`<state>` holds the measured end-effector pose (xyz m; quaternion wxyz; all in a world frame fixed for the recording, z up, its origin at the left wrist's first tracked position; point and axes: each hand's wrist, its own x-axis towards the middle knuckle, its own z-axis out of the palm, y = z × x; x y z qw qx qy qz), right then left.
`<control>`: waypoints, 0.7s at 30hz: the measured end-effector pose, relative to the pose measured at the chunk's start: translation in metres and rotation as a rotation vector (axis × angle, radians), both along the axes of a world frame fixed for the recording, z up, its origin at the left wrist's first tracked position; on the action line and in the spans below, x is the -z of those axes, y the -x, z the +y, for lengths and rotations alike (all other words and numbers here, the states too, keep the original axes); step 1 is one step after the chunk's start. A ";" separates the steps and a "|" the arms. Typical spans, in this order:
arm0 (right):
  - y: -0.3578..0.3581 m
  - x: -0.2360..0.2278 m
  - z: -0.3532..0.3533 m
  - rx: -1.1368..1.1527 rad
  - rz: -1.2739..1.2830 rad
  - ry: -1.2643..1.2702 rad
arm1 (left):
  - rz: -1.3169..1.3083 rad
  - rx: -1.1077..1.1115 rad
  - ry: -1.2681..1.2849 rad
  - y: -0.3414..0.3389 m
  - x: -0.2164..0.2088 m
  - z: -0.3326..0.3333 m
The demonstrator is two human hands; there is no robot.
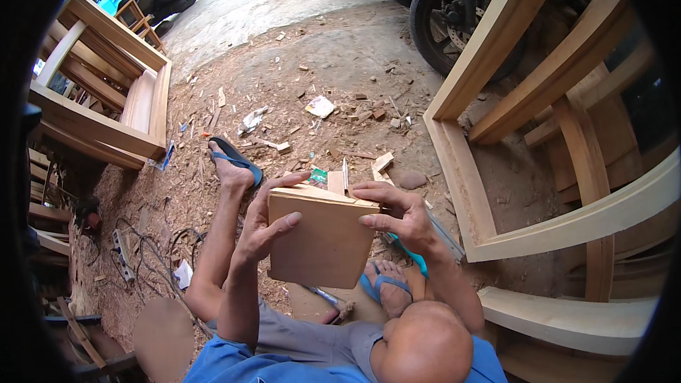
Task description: The person assembles a small wooden box by hand, aligning cut pieces and securing them with a nail gun. The person repeatedly positions and fastens the sides and bottom panels to form a rectangular box.
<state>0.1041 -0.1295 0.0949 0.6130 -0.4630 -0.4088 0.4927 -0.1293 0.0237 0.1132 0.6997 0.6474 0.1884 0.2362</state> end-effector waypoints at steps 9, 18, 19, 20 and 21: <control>-0.002 0.003 0.001 -0.002 -0.021 0.050 | -0.056 -0.057 0.129 -0.009 0.014 -0.004; -0.005 0.031 -0.018 0.026 0.063 0.181 | -0.045 -0.114 0.221 -0.017 0.040 -0.033; -0.002 0.038 -0.025 0.032 0.088 0.211 | -0.018 -0.106 0.247 -0.015 0.046 -0.038; -0.001 0.046 -0.031 0.013 0.072 0.230 | 0.009 -0.099 0.271 -0.011 0.054 -0.045; 0.001 0.054 -0.038 0.004 0.102 0.281 | 0.026 -0.093 0.274 -0.007 0.062 -0.051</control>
